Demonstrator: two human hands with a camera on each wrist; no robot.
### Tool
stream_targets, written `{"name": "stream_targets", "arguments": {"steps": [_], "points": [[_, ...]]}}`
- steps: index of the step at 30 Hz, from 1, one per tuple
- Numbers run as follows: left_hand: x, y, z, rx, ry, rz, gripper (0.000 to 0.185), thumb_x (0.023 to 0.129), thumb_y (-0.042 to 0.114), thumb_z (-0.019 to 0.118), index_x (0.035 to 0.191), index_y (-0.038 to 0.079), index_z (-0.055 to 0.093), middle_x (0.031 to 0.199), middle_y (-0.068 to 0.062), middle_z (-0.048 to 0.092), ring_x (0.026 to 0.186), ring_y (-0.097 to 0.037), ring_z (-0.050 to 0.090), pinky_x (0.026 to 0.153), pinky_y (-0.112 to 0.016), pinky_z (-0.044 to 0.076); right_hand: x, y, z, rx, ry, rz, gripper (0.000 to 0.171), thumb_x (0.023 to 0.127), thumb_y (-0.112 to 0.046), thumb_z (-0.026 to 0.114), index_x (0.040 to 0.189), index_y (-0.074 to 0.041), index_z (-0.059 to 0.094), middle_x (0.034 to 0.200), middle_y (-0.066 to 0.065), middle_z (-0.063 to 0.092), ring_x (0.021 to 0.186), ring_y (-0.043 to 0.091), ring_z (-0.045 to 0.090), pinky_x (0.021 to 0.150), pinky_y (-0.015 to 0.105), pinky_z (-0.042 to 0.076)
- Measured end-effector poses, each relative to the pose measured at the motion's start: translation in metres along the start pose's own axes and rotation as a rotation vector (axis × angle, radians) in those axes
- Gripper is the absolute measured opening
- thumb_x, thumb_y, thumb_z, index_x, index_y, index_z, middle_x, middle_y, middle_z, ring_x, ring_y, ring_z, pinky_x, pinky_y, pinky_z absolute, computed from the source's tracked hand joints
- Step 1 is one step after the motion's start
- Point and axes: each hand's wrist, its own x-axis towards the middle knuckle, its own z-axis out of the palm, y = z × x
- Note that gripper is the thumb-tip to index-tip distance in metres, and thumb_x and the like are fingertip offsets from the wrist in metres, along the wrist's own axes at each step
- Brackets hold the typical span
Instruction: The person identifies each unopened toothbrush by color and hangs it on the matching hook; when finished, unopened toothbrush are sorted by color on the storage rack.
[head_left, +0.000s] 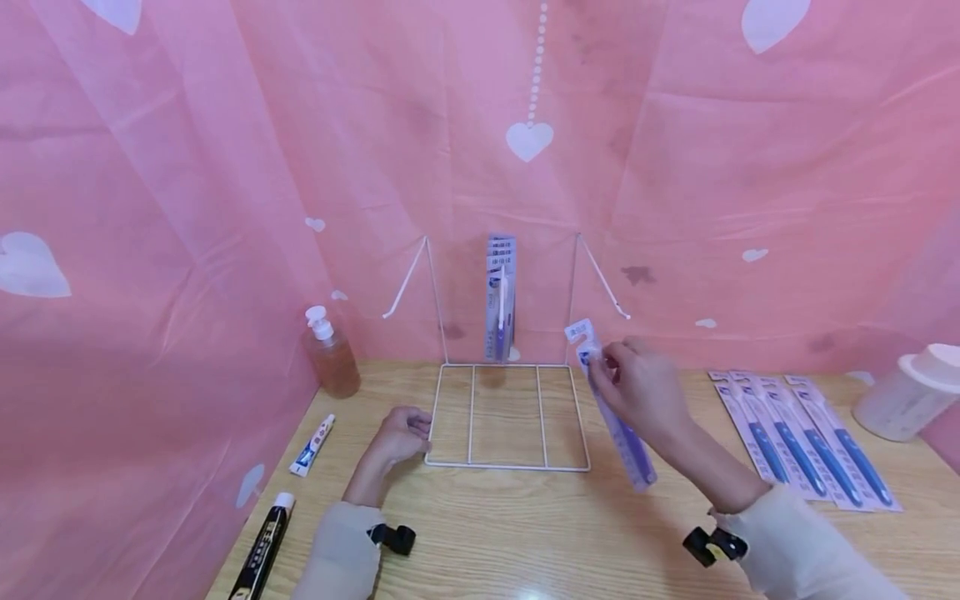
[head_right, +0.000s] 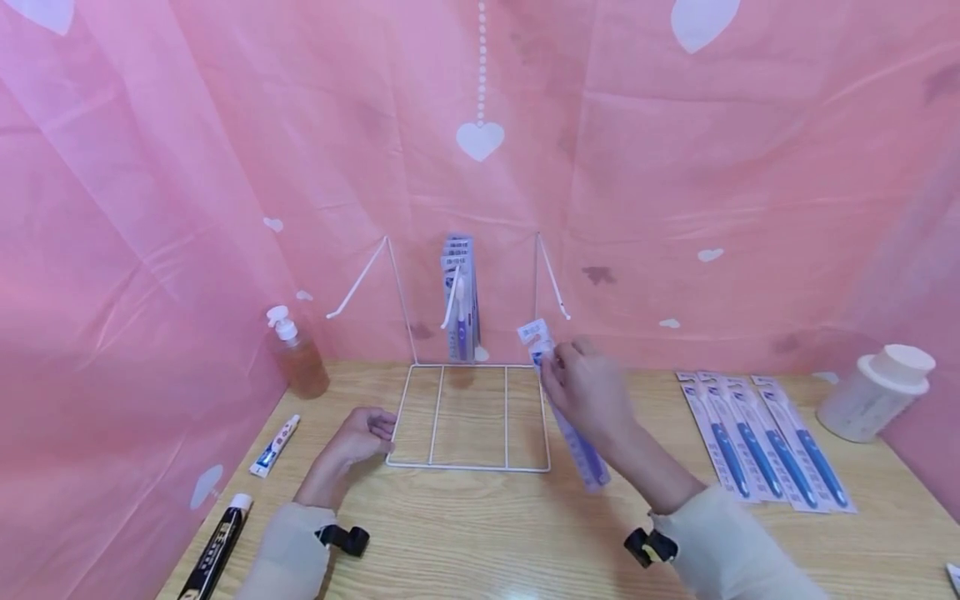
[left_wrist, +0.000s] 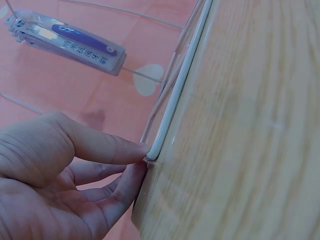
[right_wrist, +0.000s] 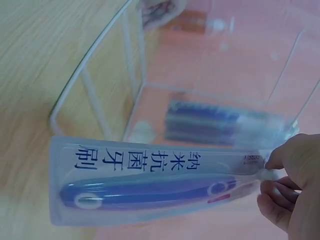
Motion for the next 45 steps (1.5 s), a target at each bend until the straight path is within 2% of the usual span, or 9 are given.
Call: {"name": "stream_targets", "arguments": {"steps": [5,10,15,21,26,31,39,45], "points": [[0.001,0.000,0.002,-0.009,-0.006,0.002,0.044,0.065,-0.021,0.070,0.108,-0.013,0.062,0.091,-0.015,0.062,0.082,-0.024,0.062,0.077,-0.036,0.055,0.005,-0.026,-0.006,0.041,0.092,-0.088,0.016,0.086,-0.012,0.063,0.074,-0.002,0.064,0.065,0.003,0.050,0.048,0.013,0.047,0.038,0.028,0.041],[0.001,0.001,0.001,-0.010,-0.010,0.003,0.044,0.066,-0.021,0.070,0.109,-0.013,0.063,0.092,-0.015,0.063,0.083,-0.024,0.062,0.077,-0.036,0.056,0.014,-0.051,-0.015,0.126,0.135,-0.094,0.011,0.085,-0.012,0.065,0.080,-0.002,0.068,0.071,0.005,0.058,0.053,0.014,0.057,0.043,0.027,0.047],[0.002,0.001,-0.001,-0.008,-0.006,0.003,0.044,0.066,-0.020,0.071,0.109,-0.014,0.063,0.092,-0.016,0.062,0.084,-0.025,0.062,0.078,-0.036,0.056,0.027,-0.077,-0.018,0.190,0.154,-0.106,0.008,0.084,-0.011,0.068,0.083,-0.003,0.067,0.071,0.003,0.058,0.054,0.012,0.054,0.044,0.022,0.044],[0.002,0.000,-0.001,-0.012,-0.003,0.004,0.043,0.066,-0.020,0.070,0.108,-0.014,0.062,0.091,-0.015,0.062,0.082,-0.024,0.062,0.076,-0.035,0.055,0.039,-0.099,-0.012,0.246,0.192,-0.112,0.009,0.085,-0.013,0.068,0.082,-0.005,0.068,0.072,0.001,0.060,0.055,0.012,0.054,0.045,0.023,0.045],[0.001,0.001,0.000,-0.028,-0.004,-0.006,0.043,0.066,-0.020,0.070,0.108,-0.014,0.062,0.091,-0.015,0.061,0.081,-0.023,0.061,0.075,-0.034,0.055,0.044,-0.103,-0.005,0.244,0.204,-0.110,0.006,0.081,-0.010,0.071,0.078,-0.004,0.068,0.070,0.000,0.061,0.056,0.012,0.053,0.047,0.022,0.044],[0.001,0.002,-0.001,-0.033,-0.005,-0.006,0.043,0.066,-0.021,0.070,0.108,-0.014,0.062,0.091,-0.015,0.061,0.082,-0.024,0.061,0.074,-0.034,0.054,0.047,-0.100,0.000,0.252,0.173,-0.075,0.007,0.080,-0.009,0.072,0.076,-0.005,0.067,0.068,0.000,0.059,0.056,0.010,0.053,0.046,0.021,0.042],[0.000,0.002,-0.002,-0.040,-0.008,0.005,0.042,0.066,-0.020,0.070,0.107,-0.014,0.062,0.091,-0.015,0.060,0.082,-0.024,0.060,0.074,-0.034,0.054,0.052,-0.098,0.010,0.250,0.117,-0.012,0.012,0.081,-0.011,0.073,0.074,-0.004,0.066,0.067,0.003,0.060,0.056,0.012,0.055,0.047,0.023,0.046],[0.001,0.001,-0.002,-0.028,-0.009,0.010,0.042,0.067,-0.019,0.071,0.107,-0.013,0.062,0.092,-0.015,0.061,0.082,-0.024,0.061,0.076,-0.034,0.054,0.063,-0.088,0.024,0.257,0.032,0.110,0.013,0.083,-0.013,0.071,0.074,-0.006,0.066,0.066,0.002,0.065,0.057,0.013,0.061,0.052,0.029,0.051]]}}
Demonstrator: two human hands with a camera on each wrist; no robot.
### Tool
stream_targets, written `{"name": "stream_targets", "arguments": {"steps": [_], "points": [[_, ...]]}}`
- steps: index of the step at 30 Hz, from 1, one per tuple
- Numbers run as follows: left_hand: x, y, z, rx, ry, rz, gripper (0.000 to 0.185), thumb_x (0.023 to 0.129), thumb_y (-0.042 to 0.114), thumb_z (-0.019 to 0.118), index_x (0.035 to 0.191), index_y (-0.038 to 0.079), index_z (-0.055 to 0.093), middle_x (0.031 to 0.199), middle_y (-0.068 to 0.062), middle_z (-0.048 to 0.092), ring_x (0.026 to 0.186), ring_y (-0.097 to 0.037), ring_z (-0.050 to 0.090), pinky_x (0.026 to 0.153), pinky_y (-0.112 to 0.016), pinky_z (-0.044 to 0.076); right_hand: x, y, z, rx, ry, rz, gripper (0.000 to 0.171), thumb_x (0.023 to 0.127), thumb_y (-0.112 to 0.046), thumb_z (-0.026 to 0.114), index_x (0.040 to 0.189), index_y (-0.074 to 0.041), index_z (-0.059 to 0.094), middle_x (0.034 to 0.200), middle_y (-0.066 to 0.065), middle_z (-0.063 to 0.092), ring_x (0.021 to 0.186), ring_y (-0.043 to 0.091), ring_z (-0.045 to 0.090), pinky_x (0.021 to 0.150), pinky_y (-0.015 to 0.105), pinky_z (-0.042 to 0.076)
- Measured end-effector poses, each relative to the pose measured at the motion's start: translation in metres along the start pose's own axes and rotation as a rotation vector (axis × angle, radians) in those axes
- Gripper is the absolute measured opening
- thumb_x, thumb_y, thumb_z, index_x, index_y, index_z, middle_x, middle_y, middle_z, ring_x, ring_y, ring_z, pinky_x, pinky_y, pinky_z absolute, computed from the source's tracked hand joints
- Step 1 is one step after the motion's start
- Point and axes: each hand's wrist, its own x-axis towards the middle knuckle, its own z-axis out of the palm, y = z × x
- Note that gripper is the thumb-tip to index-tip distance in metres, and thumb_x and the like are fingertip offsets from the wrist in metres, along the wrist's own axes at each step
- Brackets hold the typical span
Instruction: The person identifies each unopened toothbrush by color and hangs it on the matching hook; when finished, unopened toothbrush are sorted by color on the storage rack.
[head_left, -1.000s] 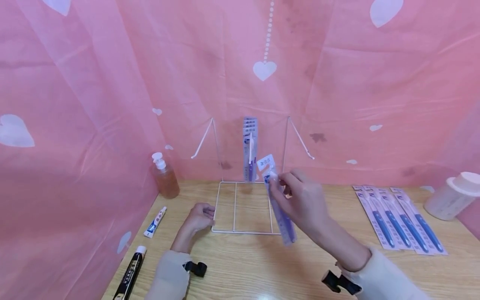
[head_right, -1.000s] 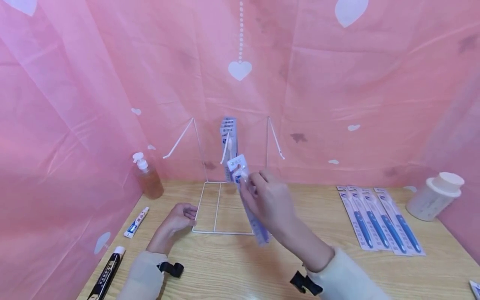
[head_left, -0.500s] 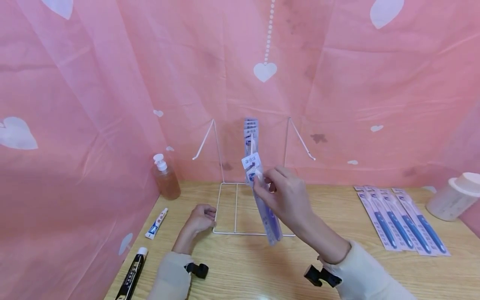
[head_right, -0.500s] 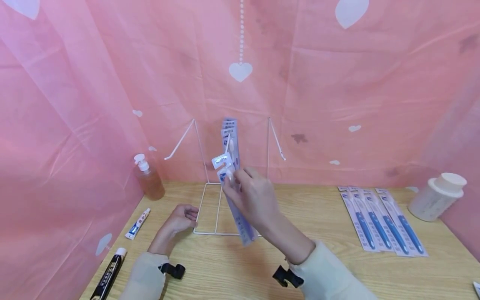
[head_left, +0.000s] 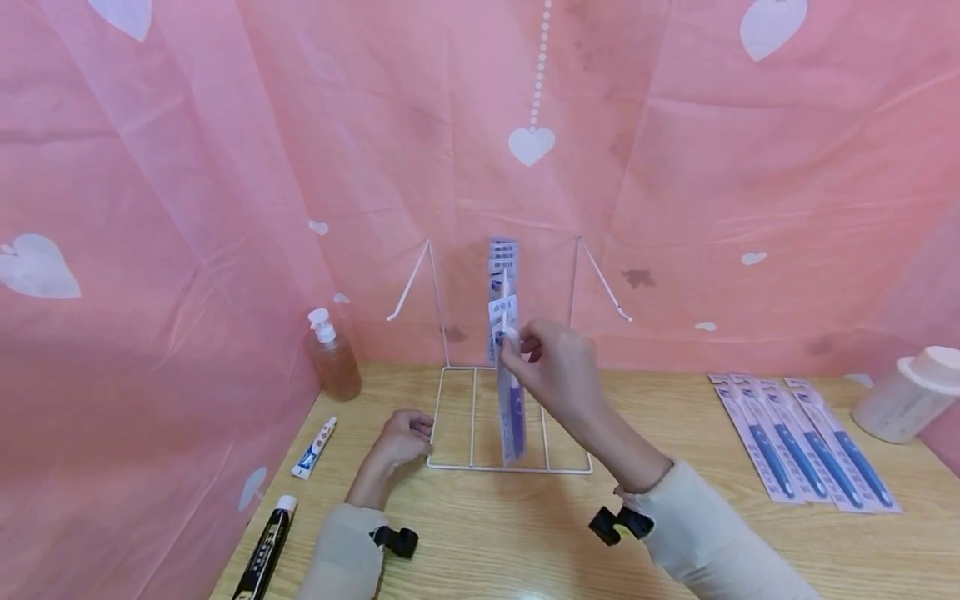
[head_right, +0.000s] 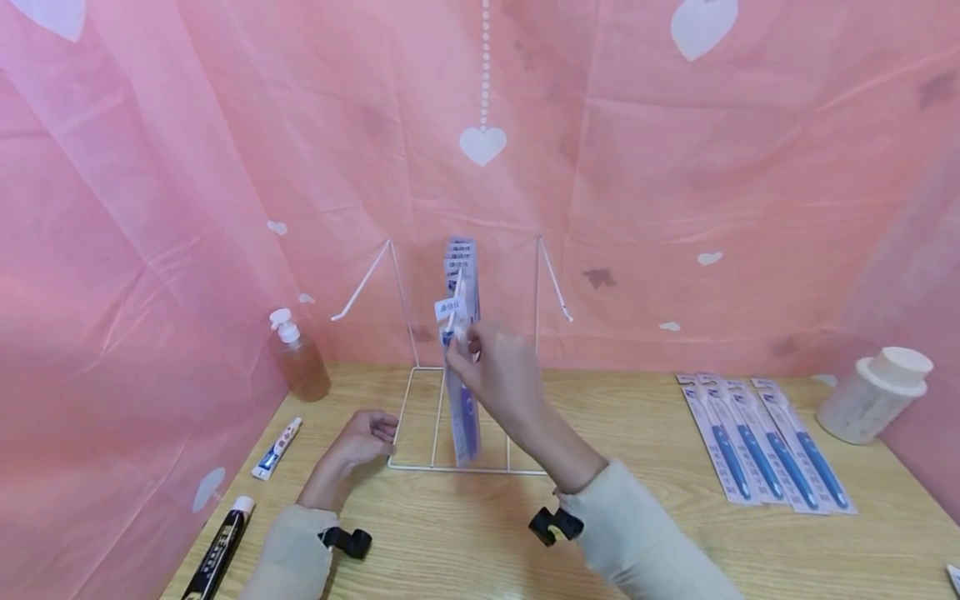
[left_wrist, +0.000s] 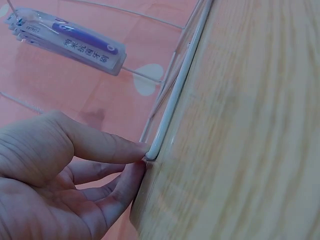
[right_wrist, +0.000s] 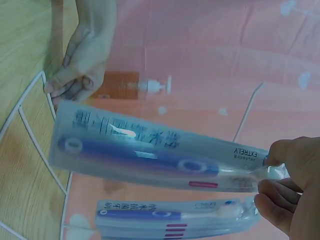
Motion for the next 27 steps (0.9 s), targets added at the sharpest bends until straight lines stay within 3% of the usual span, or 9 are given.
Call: {"name": "stream_targets", "arguments": {"steps": [7,18,27], "points": [[0.000,0.000,0.000,0.012,-0.005,-0.003,0.043,0.067,-0.018,0.072,0.109,-0.013,0.062,0.093,-0.015,0.061,0.084,-0.024,0.061,0.078,-0.036,0.054,0.017,0.013,0.013,0.059,-0.071,0.191,0.015,0.079,-0.013,0.077,0.081,-0.002,0.067,0.073,0.007,0.070,0.066,0.020,0.067,0.060,0.037,0.055],[0.000,0.002,0.000,0.011,-0.007,0.004,0.043,0.068,-0.019,0.072,0.109,-0.014,0.062,0.094,-0.016,0.062,0.085,-0.025,0.061,0.078,-0.036,0.055,0.039,0.028,0.034,0.038,-0.021,0.317,0.012,0.079,-0.012,0.074,0.078,-0.002,0.068,0.075,0.009,0.072,0.067,0.023,0.068,0.062,0.038,0.054],[0.001,0.000,0.000,0.004,-0.006,-0.009,0.043,0.067,-0.019,0.072,0.109,-0.013,0.062,0.093,-0.015,0.061,0.085,-0.025,0.060,0.079,-0.036,0.054,0.045,0.035,0.042,0.022,0.005,0.341,0.015,0.083,-0.014,0.072,0.082,0.001,0.071,0.076,0.011,0.073,0.068,0.025,0.069,0.064,0.039,0.055]]}}
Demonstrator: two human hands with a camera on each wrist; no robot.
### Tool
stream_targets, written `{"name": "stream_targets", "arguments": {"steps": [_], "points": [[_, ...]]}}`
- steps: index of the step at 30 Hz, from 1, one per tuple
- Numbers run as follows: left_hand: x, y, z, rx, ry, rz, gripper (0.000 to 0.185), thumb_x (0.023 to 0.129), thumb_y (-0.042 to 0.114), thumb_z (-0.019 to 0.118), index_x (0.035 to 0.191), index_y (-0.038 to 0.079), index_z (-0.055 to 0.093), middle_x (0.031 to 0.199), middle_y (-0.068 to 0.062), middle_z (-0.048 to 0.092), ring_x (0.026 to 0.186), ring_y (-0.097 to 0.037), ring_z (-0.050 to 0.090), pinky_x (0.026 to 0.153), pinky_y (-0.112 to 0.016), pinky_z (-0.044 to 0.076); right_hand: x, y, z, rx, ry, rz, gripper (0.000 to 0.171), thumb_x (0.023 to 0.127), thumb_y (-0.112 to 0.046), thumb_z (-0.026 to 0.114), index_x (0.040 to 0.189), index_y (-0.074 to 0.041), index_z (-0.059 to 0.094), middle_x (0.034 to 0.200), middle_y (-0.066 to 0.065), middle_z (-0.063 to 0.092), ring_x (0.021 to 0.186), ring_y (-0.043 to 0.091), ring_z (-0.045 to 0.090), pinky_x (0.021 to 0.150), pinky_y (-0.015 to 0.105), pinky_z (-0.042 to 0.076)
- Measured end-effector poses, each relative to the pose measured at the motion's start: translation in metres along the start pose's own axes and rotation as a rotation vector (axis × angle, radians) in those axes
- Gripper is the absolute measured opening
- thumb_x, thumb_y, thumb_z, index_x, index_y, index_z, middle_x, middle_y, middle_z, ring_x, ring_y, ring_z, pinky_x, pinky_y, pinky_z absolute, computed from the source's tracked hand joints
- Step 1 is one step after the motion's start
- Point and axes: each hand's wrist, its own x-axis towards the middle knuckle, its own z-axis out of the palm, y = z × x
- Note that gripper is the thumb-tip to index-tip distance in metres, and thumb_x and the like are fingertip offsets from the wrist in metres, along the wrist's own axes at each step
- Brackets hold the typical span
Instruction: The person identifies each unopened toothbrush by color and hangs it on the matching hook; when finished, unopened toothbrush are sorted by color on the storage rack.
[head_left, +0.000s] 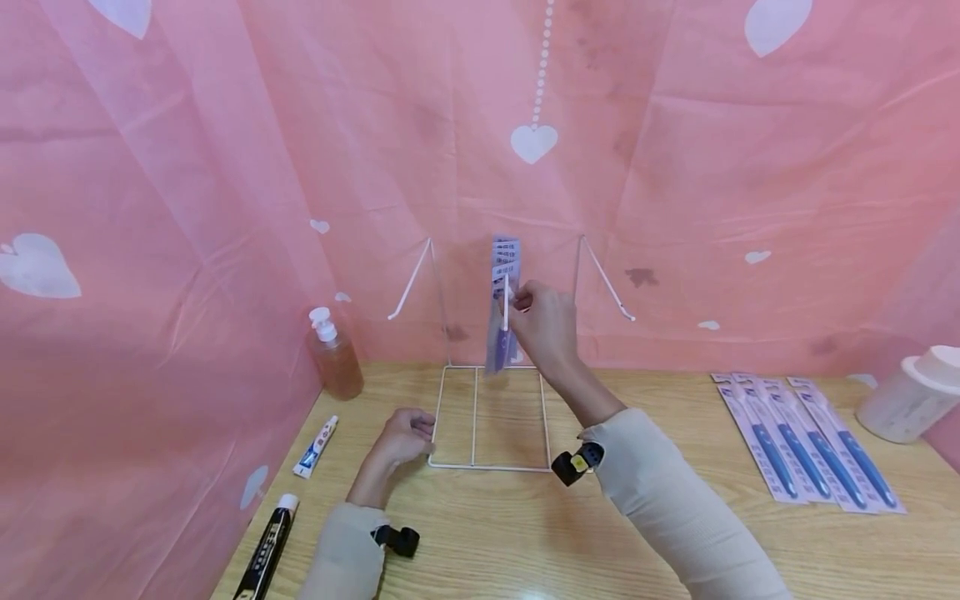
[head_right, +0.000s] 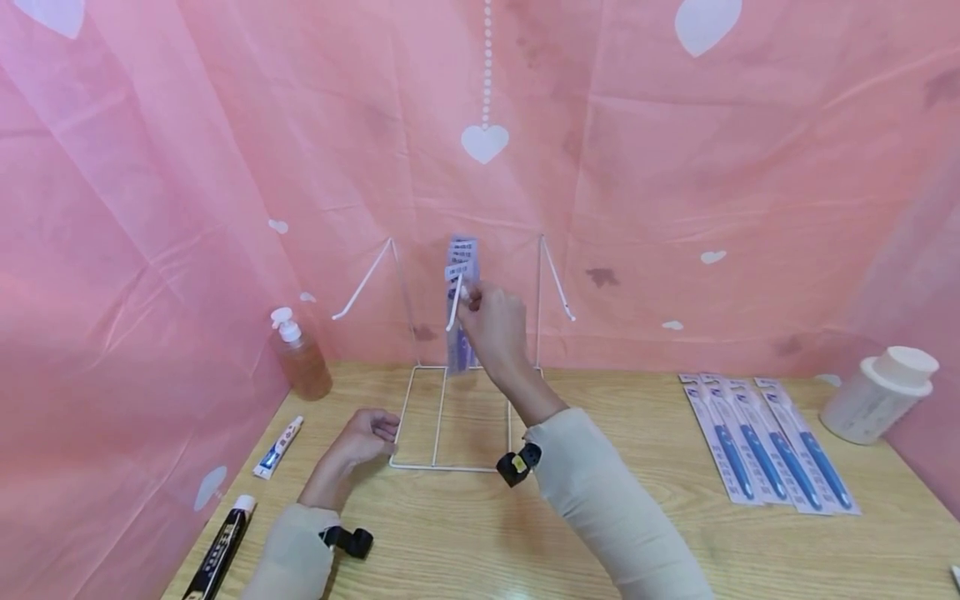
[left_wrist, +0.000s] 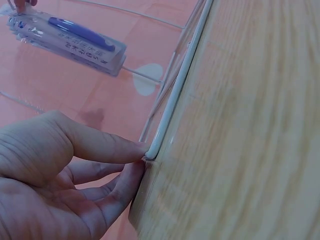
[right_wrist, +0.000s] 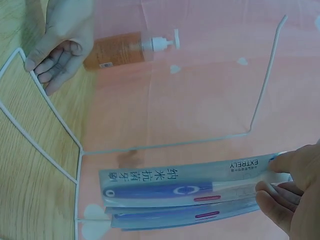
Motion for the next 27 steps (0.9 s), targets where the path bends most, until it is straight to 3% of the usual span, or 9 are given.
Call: {"name": "stream_targets", "arguments": {"steps": [6,12,17,27], "points": [[-0.001,-0.002,0.002,0.001,-0.011,-0.007,0.041,0.067,-0.018,0.072,0.107,-0.012,0.063,0.092,-0.014,0.061,0.083,-0.024,0.060,0.077,-0.035,0.054,-0.006,0.009,-0.006,-0.020,-0.037,-0.008,0.018,0.084,-0.016,0.073,0.088,0.002,0.071,0.079,0.012,0.073,0.070,0.026,0.069,0.065,0.040,0.054],[-0.001,0.001,0.004,-0.004,-0.015,0.000,0.043,0.066,-0.019,0.072,0.108,-0.013,0.063,0.093,-0.015,0.061,0.083,-0.024,0.061,0.077,-0.035,0.055,-0.016,0.036,-0.020,-0.021,-0.082,-0.084,0.034,0.083,-0.022,0.078,0.102,0.004,0.070,0.095,0.019,0.066,0.080,0.032,0.066,0.071,0.045,0.053],[0.000,0.002,0.002,0.008,-0.014,-0.003,0.043,0.066,-0.019,0.072,0.108,-0.012,0.063,0.093,-0.015,0.061,0.084,-0.024,0.061,0.077,-0.034,0.055,-0.029,0.084,-0.039,-0.113,-0.067,-0.097,0.038,0.084,-0.023,0.078,0.107,0.005,0.069,0.098,0.022,0.060,0.084,0.038,0.064,0.070,0.049,0.052],[-0.007,-0.006,-0.009,0.007,0.026,-0.013,0.042,0.065,-0.019,0.071,0.106,-0.012,0.063,0.091,-0.014,0.061,0.082,-0.023,0.060,0.076,-0.034,0.054,-0.041,0.194,-0.114,-0.441,-0.286,0.114,0.045,0.091,-0.029,0.066,0.111,0.011,0.062,0.106,0.037,0.053,0.084,0.046,0.057,0.060,0.055,0.048]]}}
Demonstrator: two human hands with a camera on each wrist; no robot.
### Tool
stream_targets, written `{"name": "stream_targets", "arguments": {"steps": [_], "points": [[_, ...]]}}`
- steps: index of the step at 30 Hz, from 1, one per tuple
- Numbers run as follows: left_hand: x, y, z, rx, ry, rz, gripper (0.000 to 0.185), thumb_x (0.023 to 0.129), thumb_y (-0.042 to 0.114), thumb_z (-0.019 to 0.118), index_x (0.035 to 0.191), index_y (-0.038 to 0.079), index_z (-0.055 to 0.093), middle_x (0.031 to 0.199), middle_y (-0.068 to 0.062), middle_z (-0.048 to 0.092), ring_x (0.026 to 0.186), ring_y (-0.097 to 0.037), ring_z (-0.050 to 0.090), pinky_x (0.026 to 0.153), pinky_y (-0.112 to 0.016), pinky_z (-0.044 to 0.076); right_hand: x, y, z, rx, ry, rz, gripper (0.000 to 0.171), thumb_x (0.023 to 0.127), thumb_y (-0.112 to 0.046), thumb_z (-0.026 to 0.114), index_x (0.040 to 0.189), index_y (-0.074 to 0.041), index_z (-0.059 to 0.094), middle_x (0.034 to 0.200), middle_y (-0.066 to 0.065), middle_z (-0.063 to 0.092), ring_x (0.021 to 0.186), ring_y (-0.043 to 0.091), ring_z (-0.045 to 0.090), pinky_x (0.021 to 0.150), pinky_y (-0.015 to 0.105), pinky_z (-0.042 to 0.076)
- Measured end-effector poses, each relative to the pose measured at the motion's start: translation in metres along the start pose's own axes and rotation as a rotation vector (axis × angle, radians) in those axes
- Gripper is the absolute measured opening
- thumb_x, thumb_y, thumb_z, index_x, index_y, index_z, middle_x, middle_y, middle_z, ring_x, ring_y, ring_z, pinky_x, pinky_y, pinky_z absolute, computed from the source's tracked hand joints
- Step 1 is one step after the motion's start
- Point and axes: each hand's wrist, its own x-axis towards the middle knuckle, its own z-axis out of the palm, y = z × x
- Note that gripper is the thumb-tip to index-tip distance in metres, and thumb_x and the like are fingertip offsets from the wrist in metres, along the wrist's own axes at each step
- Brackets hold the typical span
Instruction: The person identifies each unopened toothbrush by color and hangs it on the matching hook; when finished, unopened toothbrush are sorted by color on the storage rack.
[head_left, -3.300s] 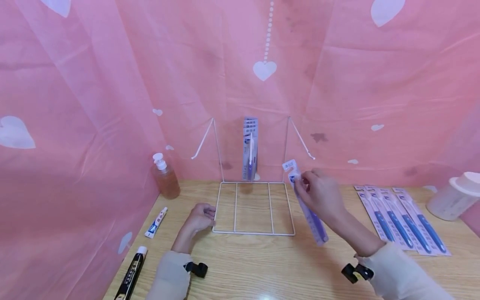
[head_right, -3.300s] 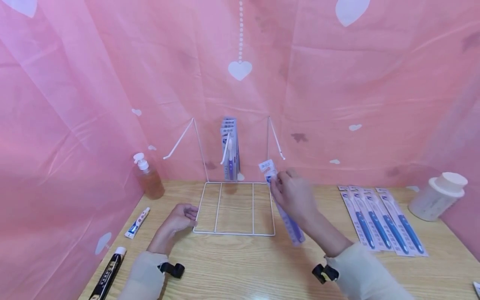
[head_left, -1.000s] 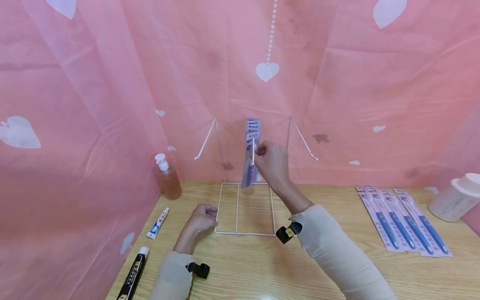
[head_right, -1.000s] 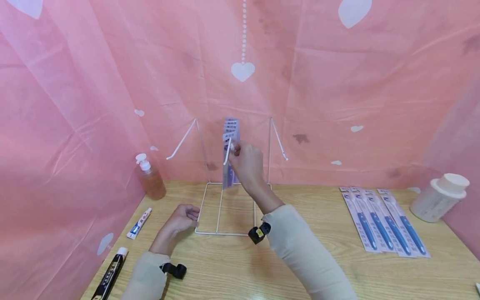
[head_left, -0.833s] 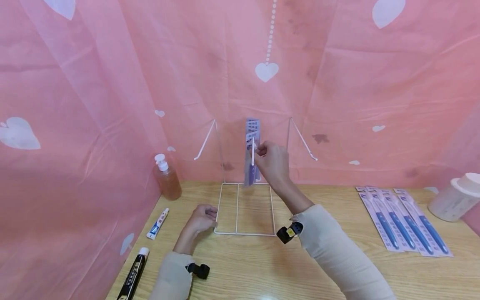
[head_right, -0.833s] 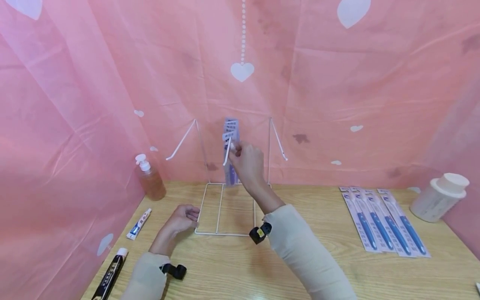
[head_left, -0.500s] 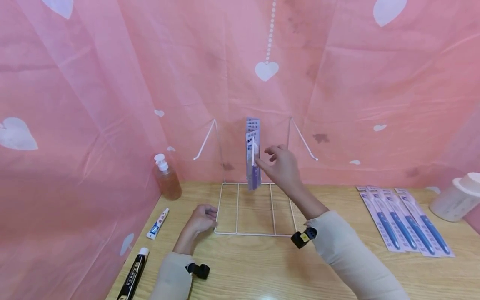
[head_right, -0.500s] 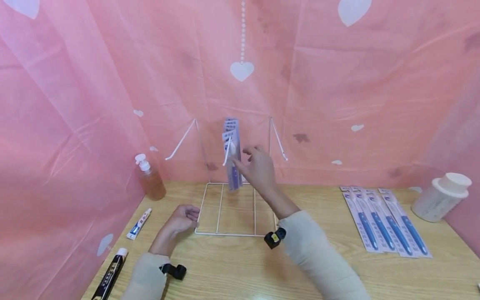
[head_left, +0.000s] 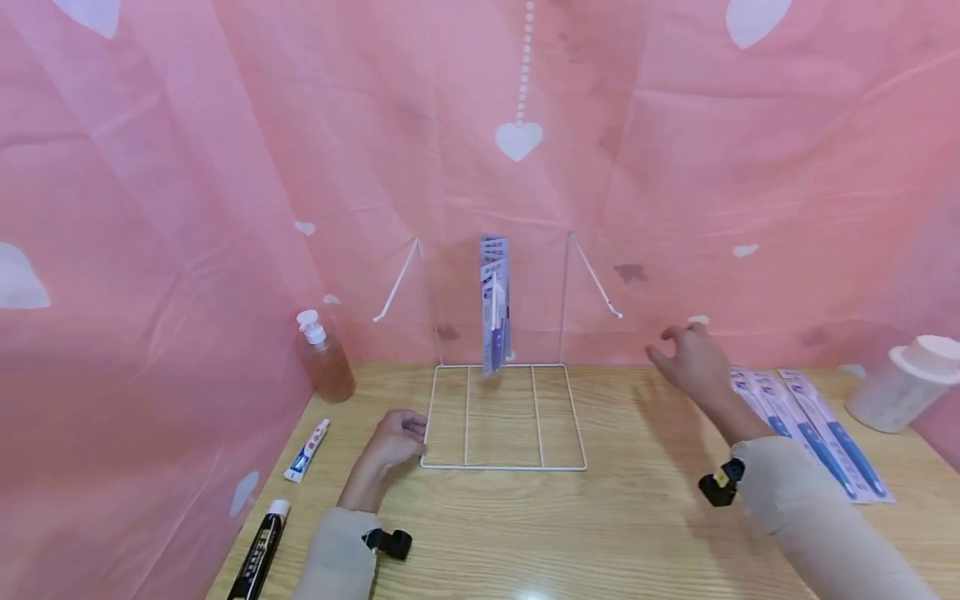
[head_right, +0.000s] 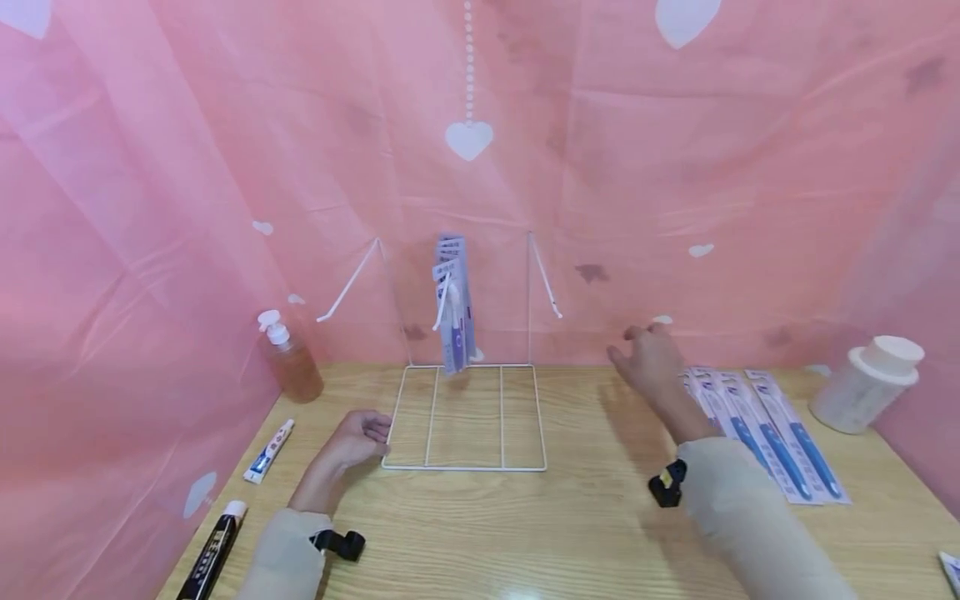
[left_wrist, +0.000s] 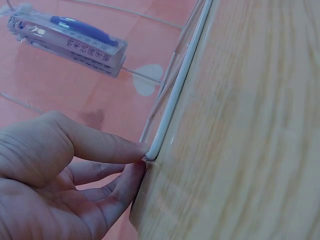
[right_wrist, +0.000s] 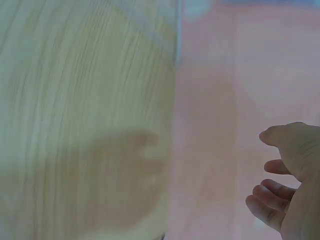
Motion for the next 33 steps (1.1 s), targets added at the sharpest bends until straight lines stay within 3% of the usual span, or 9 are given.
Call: {"name": "stream_targets", "arguments": {"steps": [7,11,14,17,27,33], "points": [[0.000,-0.001,-0.002,-0.008,-0.013,0.011,0.042,0.065,-0.019,0.071,0.105,-0.012,0.063,0.090,-0.014,0.062,0.081,-0.023,0.060,0.076,-0.034,0.054,-0.009,0.079,-0.011,-0.072,-0.101,0.134,0.048,0.093,-0.025,0.061,0.107,0.020,0.057,0.102,0.041,0.058,0.091,0.054,0.055,0.069,0.059,0.047],[0.001,-0.002,-0.003,0.000,-0.005,0.007,0.042,0.065,-0.019,0.071,0.105,-0.012,0.063,0.090,-0.014,0.062,0.081,-0.023,0.060,0.075,-0.033,0.054,-0.017,0.102,-0.008,-0.042,-0.153,0.187,0.037,0.092,-0.022,0.060,0.079,0.012,0.057,0.070,0.025,0.057,0.063,0.037,0.055,0.054,0.046,0.046],[0.000,-0.001,-0.003,0.003,-0.001,0.006,0.042,0.065,-0.019,0.071,0.105,-0.012,0.063,0.090,-0.014,0.062,0.082,-0.023,0.060,0.076,-0.034,0.054,-0.024,0.110,-0.001,-0.024,-0.153,0.191,0.041,0.091,-0.023,0.060,0.057,-0.006,0.044,0.053,0.002,0.040,0.049,0.020,0.041,0.045,0.033,0.032],[-0.001,-0.001,-0.002,-0.002,-0.006,0.003,0.042,0.065,-0.020,0.070,0.106,-0.012,0.063,0.091,-0.015,0.062,0.083,-0.024,0.060,0.076,-0.034,0.055,-0.028,0.114,0.006,-0.019,-0.134,0.193,0.045,0.090,-0.025,0.060,0.055,-0.015,0.035,0.052,-0.004,0.032,0.048,0.017,0.036,0.044,0.030,0.027],[-0.001,0.003,-0.001,0.005,-0.017,-0.027,0.042,0.068,-0.018,0.071,0.109,-0.011,0.063,0.093,-0.014,0.061,0.086,-0.025,0.059,0.077,-0.035,0.054,-0.029,0.121,0.015,-0.038,-0.116,0.258,0.034,0.085,-0.020,0.057,0.056,-0.009,0.043,0.056,0.007,0.045,0.054,0.027,0.044,0.045,0.038,0.033],[0.000,0.001,-0.001,0.005,-0.010,-0.024,0.042,0.068,-0.018,0.071,0.108,-0.011,0.063,0.092,-0.014,0.062,0.084,-0.024,0.060,0.077,-0.034,0.054,-0.029,0.128,0.022,-0.024,-0.170,0.348,0.029,0.085,-0.020,0.055,0.061,-0.005,0.047,0.063,0.014,0.049,0.060,0.032,0.049,0.046,0.039,0.038]]}}
